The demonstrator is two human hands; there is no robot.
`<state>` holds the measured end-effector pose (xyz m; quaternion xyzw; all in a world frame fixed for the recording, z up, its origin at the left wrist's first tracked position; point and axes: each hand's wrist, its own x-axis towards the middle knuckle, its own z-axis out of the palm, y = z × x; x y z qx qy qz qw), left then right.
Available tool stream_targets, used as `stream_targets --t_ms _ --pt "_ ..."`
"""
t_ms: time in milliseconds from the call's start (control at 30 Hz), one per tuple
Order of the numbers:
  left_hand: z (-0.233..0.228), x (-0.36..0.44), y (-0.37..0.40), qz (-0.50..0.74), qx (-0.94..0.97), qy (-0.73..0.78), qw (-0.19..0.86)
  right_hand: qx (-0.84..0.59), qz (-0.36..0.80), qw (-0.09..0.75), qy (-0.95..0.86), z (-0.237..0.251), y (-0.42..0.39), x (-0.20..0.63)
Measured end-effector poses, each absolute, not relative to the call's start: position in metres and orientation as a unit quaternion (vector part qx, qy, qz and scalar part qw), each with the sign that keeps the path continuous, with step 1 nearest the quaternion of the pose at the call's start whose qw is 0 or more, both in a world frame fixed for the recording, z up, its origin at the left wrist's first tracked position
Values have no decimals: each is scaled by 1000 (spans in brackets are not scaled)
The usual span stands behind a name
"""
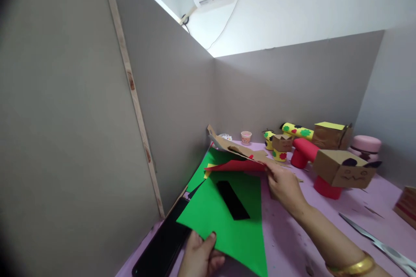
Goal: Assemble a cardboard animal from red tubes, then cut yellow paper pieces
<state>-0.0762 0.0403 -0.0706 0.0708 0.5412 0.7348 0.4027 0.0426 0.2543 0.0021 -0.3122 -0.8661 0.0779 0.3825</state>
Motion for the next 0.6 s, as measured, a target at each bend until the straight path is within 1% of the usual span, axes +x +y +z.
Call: stream_targets --t_ms 167,433,533,600 --pt "-52 -71 89 769 50 507 385 -297 70 375 -876 -2 255 40" --pt "-20 -82 142 813 95 428 382 -216 53 330 -917 -15 242 33" --pt "-2 -90 147 799 159 434 385 -195 0 296 -935 -14 231 29" --pt "8 -99 143 768 213 462 390 -212 -46 287 -933 -9 226 25"
